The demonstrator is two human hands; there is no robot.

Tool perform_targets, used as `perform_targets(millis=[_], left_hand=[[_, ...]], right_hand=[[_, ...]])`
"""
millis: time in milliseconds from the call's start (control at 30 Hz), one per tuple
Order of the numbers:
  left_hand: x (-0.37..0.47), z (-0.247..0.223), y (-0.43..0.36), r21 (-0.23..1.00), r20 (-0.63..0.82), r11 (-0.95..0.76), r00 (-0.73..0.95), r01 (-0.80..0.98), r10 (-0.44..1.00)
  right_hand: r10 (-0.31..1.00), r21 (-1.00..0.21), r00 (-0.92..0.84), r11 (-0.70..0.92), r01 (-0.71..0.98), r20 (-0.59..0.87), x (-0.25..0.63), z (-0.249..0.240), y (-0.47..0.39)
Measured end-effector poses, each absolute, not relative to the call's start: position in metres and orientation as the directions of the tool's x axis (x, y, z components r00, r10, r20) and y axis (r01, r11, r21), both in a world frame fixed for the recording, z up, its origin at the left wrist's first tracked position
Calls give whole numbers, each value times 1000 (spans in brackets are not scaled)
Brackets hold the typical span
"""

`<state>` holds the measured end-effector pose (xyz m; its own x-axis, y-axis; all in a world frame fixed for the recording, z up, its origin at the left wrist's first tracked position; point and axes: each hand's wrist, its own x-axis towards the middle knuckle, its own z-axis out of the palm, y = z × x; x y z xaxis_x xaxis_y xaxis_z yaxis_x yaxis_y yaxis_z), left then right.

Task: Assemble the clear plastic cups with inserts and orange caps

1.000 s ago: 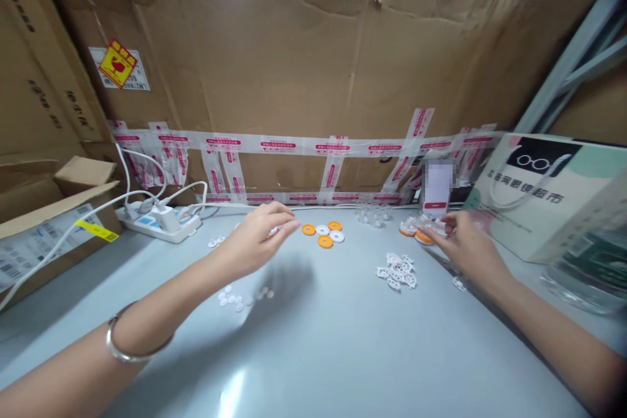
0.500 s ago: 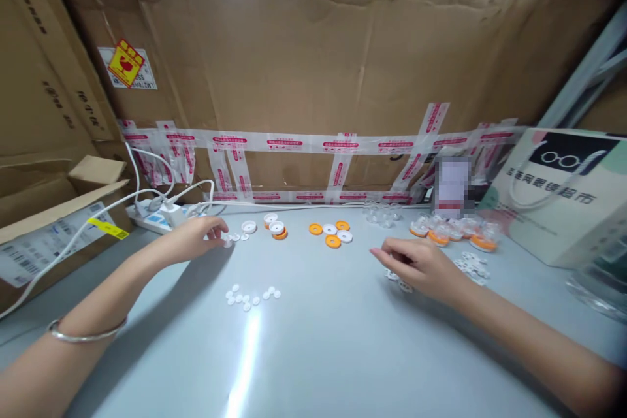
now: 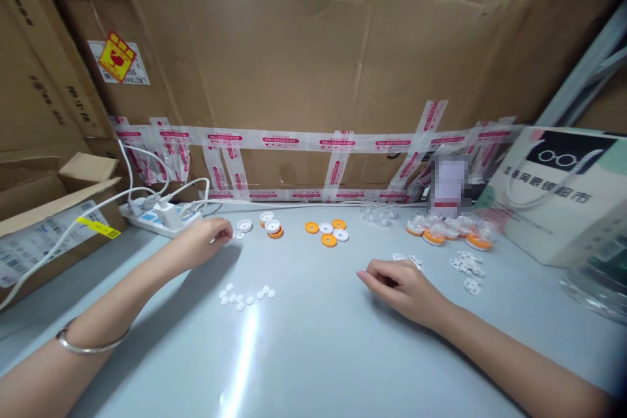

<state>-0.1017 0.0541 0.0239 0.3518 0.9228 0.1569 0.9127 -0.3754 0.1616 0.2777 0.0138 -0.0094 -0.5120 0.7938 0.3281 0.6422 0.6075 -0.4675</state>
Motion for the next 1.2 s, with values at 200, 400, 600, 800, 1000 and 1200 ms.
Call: perform_targets(millis=[200, 400, 600, 800, 1000, 1200], left_hand=[[-28, 33, 23, 301, 192, -587, 555, 752, 809], [35, 18, 10, 332, 105, -717, 731, 613, 674], [41, 2, 19, 408, 220, -692, 671, 596, 708], [39, -6, 18, 439, 282, -663, 608, 606, 742], [35, -2, 18, 524, 258, -606, 567, 598, 782], [10, 37, 25, 522, 369, -553, 413, 649, 833]], right_hand=[[801, -493, -509, 596, 634, 313, 279, -14, 16], [820, -499, -468, 572, 651, 329, 282, -14, 17], [809, -478, -453, 588, 653, 376, 282, -12, 17], [832, -507, -400, 553, 661, 384, 283, -11, 19], [849, -545, -377, 526, 652, 370, 285, -10, 19], [856, -561, -342, 514, 649, 387, 289, -9, 20]])
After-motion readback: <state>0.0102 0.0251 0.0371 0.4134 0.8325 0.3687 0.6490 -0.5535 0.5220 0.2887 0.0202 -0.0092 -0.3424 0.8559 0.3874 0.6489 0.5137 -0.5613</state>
